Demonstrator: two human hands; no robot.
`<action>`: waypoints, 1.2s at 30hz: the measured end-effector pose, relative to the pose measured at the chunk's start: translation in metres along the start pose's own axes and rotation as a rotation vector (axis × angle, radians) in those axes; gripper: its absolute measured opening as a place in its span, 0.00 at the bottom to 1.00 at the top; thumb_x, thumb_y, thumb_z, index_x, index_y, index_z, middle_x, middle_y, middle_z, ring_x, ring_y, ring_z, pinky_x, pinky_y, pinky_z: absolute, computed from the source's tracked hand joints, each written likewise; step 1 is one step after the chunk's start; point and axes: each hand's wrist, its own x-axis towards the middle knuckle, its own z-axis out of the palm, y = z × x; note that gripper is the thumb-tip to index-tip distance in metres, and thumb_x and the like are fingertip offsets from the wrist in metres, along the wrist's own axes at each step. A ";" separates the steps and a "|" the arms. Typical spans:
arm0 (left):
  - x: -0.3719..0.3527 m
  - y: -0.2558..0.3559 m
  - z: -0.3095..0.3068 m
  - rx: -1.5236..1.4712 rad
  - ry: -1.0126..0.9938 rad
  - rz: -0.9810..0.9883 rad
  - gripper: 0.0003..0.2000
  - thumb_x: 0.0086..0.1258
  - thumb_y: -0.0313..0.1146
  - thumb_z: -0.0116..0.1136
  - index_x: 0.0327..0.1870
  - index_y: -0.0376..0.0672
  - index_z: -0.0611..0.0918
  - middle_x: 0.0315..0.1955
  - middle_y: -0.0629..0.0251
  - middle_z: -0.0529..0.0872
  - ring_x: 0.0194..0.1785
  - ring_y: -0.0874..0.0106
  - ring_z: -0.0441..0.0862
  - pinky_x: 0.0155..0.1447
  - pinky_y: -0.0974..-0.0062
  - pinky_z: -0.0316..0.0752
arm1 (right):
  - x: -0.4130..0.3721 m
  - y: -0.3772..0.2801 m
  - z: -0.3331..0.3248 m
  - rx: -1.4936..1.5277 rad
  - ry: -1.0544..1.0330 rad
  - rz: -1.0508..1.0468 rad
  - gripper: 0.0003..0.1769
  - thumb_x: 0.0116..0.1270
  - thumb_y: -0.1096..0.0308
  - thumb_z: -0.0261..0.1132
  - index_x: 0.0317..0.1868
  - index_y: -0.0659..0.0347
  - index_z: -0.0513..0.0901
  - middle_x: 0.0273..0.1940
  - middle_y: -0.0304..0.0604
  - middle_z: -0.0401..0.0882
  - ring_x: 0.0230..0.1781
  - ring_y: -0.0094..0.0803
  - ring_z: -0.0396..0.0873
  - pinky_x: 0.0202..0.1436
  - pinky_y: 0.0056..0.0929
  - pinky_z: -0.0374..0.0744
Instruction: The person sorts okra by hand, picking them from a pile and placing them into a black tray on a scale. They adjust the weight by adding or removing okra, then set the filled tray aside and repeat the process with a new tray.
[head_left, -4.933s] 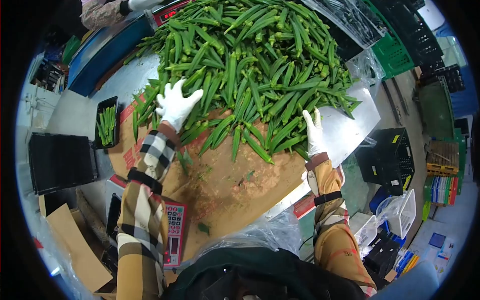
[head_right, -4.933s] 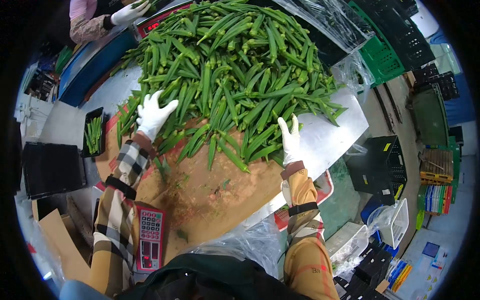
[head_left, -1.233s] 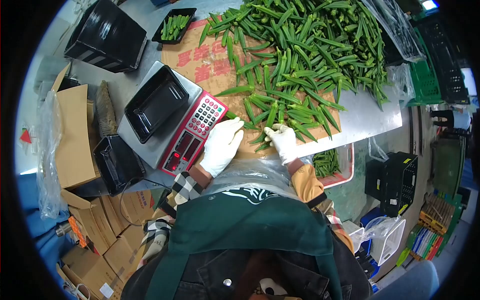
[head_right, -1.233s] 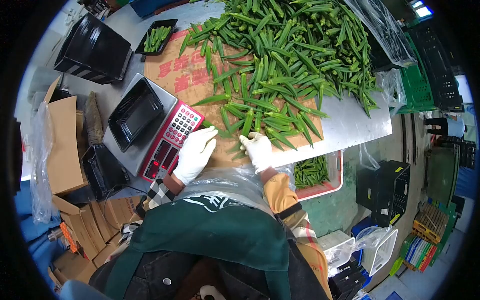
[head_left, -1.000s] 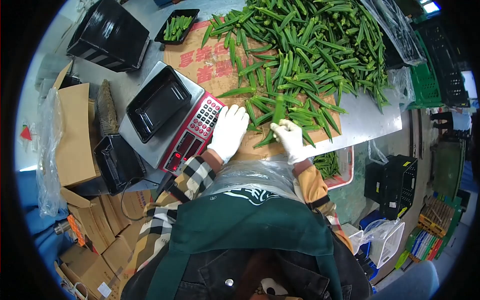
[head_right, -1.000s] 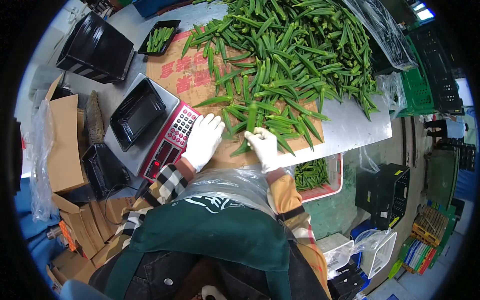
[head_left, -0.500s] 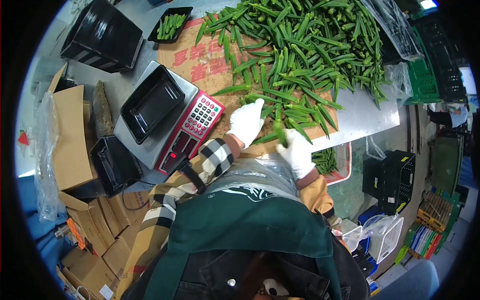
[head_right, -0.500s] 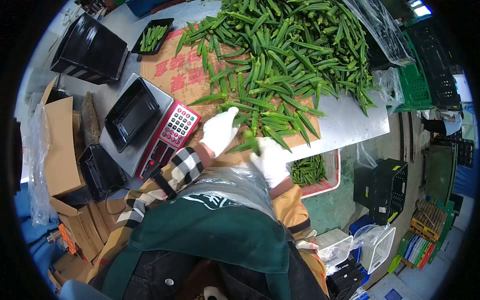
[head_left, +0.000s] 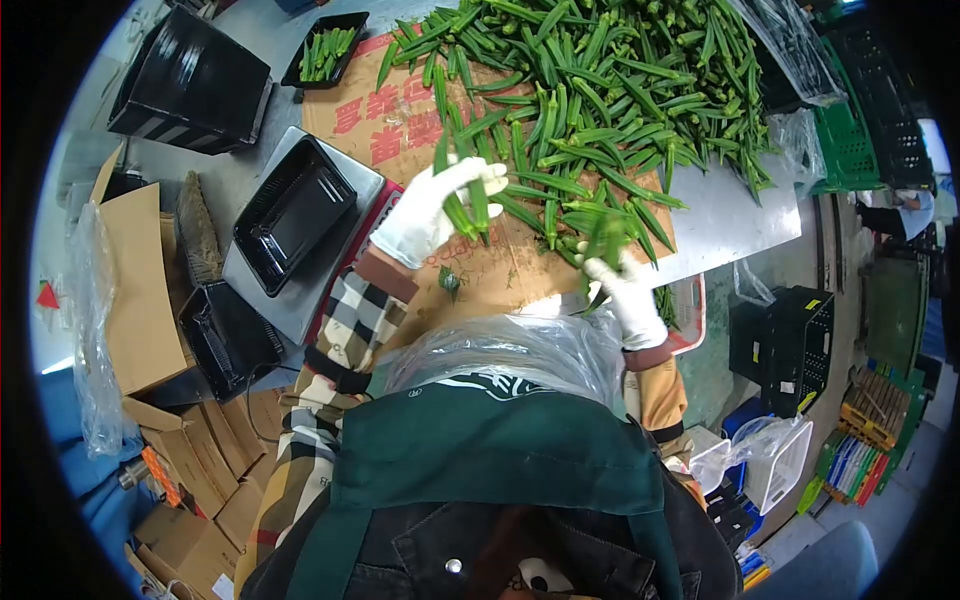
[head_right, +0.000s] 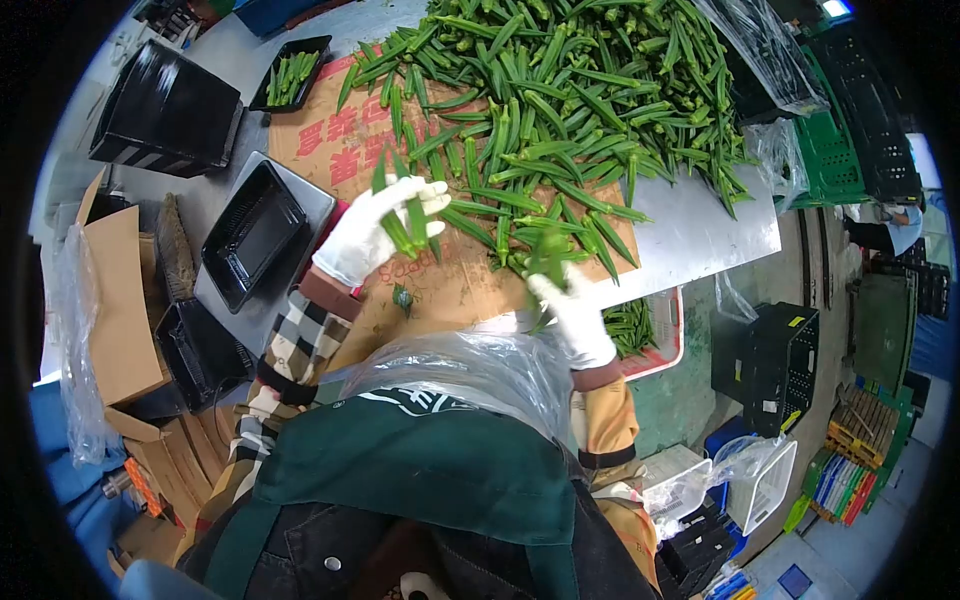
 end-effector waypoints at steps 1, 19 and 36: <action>-0.002 0.007 0.004 0.006 0.017 0.007 0.12 0.75 0.36 0.64 0.52 0.38 0.80 0.55 0.49 0.84 0.60 0.59 0.84 0.62 0.55 0.83 | -0.001 -0.011 -0.006 0.145 0.050 0.000 0.15 0.74 0.66 0.67 0.55 0.64 0.81 0.44 0.45 0.86 0.41 0.32 0.84 0.48 0.32 0.83; 0.029 -0.068 -0.033 2.190 0.038 0.546 0.09 0.68 0.29 0.53 0.44 0.48 0.85 0.39 0.60 0.81 0.47 0.59 0.79 0.50 0.61 0.73 | 0.012 0.044 -0.019 -0.691 0.336 -0.190 0.23 0.60 0.71 0.73 0.55 0.66 0.79 0.41 0.53 0.87 0.41 0.45 0.86 0.50 0.38 0.81; 0.039 -0.068 -0.006 2.001 -0.065 0.752 0.10 0.63 0.28 0.60 0.45 0.45 0.82 0.40 0.57 0.80 0.49 0.55 0.79 0.52 0.57 0.74 | 0.011 0.011 -0.019 -0.238 0.027 -0.033 0.30 0.59 0.72 0.73 0.63 0.69 0.79 0.54 0.48 0.87 0.52 0.31 0.84 0.59 0.30 0.80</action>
